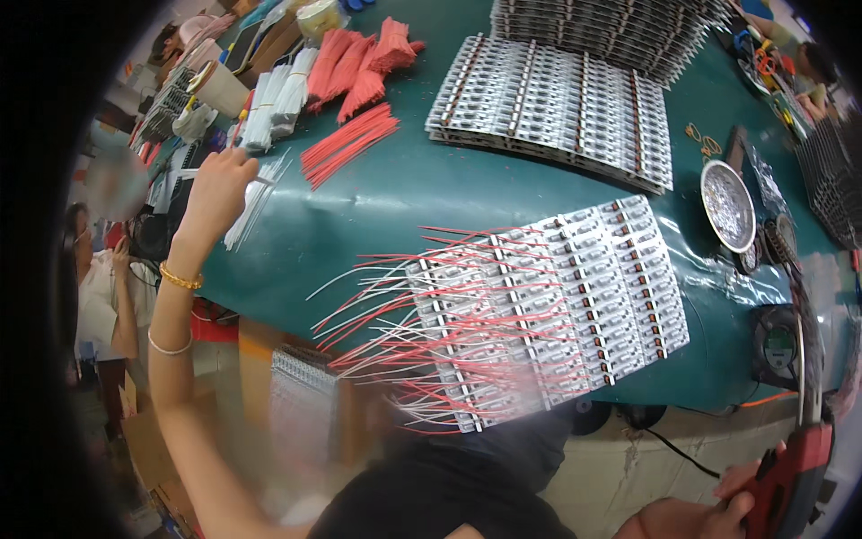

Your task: The person attaches wires to a circuit board panel using a soldering tool, sets the finished panel onto a stack, and places a new panel and wire bundles onto the workbench.

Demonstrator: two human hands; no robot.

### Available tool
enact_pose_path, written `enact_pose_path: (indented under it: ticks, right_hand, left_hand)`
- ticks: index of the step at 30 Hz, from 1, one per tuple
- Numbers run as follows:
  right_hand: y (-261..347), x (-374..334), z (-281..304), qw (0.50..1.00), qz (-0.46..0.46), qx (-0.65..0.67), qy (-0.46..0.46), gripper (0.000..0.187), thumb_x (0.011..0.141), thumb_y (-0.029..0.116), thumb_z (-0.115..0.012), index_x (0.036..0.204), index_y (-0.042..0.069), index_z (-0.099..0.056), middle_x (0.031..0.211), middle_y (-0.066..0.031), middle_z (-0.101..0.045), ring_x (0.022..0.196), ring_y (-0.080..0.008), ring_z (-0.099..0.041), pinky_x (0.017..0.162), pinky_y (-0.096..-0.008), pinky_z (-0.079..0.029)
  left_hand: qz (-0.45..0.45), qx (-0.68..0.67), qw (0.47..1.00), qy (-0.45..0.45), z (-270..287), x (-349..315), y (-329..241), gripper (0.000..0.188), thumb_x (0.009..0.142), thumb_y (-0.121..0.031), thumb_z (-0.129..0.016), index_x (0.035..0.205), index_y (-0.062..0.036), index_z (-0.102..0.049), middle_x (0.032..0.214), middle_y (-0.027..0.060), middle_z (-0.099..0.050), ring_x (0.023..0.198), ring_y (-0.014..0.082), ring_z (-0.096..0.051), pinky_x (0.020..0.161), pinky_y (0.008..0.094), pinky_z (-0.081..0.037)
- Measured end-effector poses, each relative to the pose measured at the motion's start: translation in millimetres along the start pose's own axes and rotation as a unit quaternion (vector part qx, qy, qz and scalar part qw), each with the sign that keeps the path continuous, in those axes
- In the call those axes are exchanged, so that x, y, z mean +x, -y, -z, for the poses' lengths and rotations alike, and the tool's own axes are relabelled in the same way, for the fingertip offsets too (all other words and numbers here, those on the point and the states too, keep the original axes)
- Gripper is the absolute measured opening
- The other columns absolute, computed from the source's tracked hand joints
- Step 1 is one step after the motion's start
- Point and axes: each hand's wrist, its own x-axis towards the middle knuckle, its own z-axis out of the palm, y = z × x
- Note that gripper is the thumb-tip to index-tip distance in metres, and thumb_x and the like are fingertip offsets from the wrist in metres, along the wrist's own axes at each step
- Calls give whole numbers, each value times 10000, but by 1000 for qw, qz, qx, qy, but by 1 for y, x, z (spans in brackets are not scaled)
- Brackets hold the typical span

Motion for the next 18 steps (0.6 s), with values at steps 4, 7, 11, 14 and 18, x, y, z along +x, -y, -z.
enact_pose_path:
  ticks: [4, 7, 11, 14, 18]
  right_hand:
    - [-4, 11, -2, 1000, 9, -21, -7, 718, 859, 454, -588, 1202, -152, -414, 516, -40, -471, 419, -104, -418, 432, -239, -347]
    - [-7, 4, -16, 997, -30, 65, 42, 687, 850, 418, -617, 1214, -128, -416, 499, -19, -448, 402, -89, -391, 409, -223, -308]
    - [-8, -7, -40, 965, -157, 200, 55, 767, 814, 497, -624, 1199, -131, -410, 483, -18, -441, 384, -95, -412, 393, -223, -341]
    - [2, -12, -73, 926, -238, 274, 104, 819, 797, 541, -614, 1215, -126, -389, 475, -19, -435, 377, -103, -422, 394, -232, -366]
    - [6, -14, -107, 892, -293, 314, 144, 830, 806, 549, -595, 1245, -115, -360, 470, -21, -429, 370, -111, -426, 398, -250, -381]
  left_hand:
    - [-133, 38, 990, 34, -11, 8, -29, 58, 714, -9, -570, 763, -36, -555, 768, 122, -577, 796, 267, -584, 686, 361, -453]
    - [-44, -150, 987, -47, 1, 21, -45, 42, 791, -50, -580, 789, -26, -546, 743, 137, -610, 652, 298, -601, 582, 382, -464]
    - [-1, -512, 859, 28, 50, 45, -115, 103, 850, -97, -582, 847, 1, -552, 686, 95, -581, 592, 219, -551, 544, 315, -423]
    - [-46, -628, 777, -26, 58, 63, -183, 156, 834, -139, -611, 844, 10, -566, 716, 140, -592, 618, 271, -558, 574, 337, -440]
    - [-32, -661, 750, -9, 47, 82, -232, 187, 809, -163, -640, 806, 16, -590, 767, 128, -570, 699, 227, -538, 643, 327, -429]
